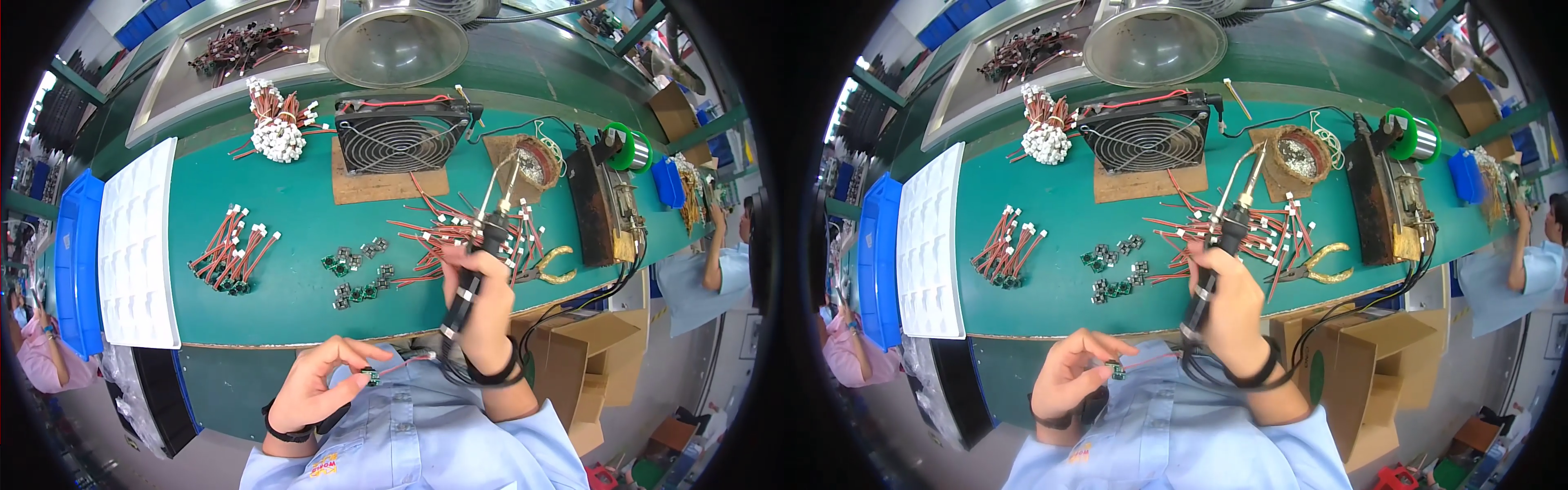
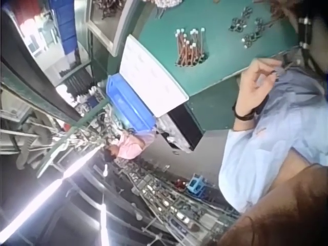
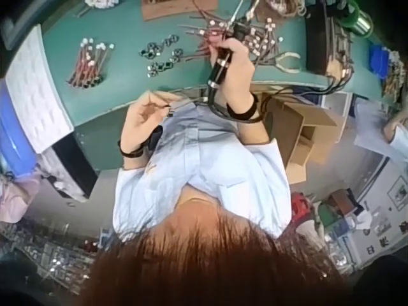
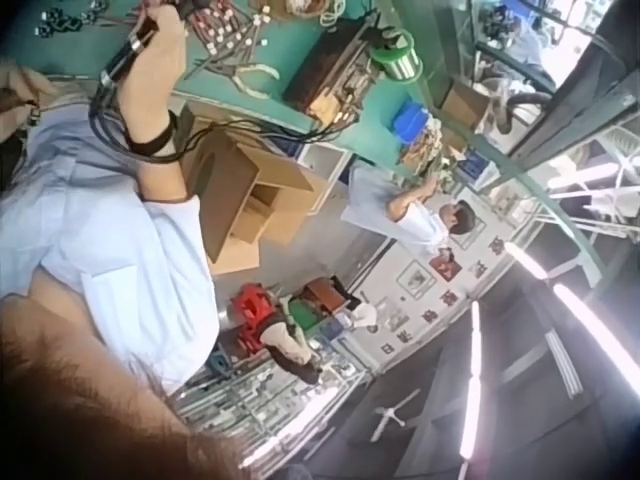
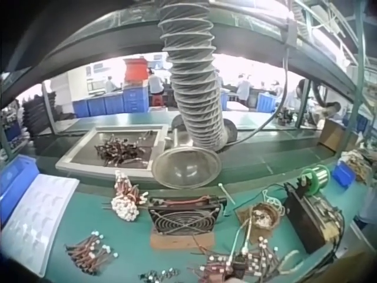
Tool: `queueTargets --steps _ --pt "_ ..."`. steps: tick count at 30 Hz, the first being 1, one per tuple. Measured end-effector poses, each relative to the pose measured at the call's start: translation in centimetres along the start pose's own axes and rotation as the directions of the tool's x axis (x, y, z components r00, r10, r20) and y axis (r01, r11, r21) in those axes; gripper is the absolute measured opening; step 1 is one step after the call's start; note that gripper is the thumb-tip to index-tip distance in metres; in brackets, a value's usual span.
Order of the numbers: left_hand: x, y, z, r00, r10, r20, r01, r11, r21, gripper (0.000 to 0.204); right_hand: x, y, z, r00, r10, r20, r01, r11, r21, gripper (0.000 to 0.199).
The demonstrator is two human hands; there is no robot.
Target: The person picks up a circuit board and a wire, joins them using a soldering iron, and then trims the excess wire with pliers. This process is repeated for another circuit board and wire before the person cleans the soldering iron tip.
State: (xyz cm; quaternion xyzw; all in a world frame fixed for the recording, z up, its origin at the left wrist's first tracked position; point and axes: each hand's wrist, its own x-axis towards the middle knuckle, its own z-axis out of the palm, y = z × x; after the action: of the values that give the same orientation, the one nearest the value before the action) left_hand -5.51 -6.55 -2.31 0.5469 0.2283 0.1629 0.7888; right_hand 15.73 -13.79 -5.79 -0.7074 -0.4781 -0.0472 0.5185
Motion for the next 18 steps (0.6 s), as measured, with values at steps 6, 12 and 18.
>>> queueTargets --steps 6,12,18 --pt "2.9 3.4 1.8 0.987 0.041 0.156 -0.112 0.869 0.482 0.013 -0.9 -2.2 -6.0 0.973 0.025 0.228 -0.088 0.958 0.272 0.044" --pt "3.9 3.0 3.5 0.955 0.108 0.276 -0.266 0.726 0.634 0.014 0.0 -3.3 -8.6 0.806 -0.126 0.579 0.051 0.988 0.144 0.033" --pt "4.8 2.0 3.9 0.95 -0.14 0.279 -0.029 0.849 0.527 0.014 -0.8 -2.7 -8.4 0.771 -0.185 0.61 0.133 0.983 0.13 0.026"
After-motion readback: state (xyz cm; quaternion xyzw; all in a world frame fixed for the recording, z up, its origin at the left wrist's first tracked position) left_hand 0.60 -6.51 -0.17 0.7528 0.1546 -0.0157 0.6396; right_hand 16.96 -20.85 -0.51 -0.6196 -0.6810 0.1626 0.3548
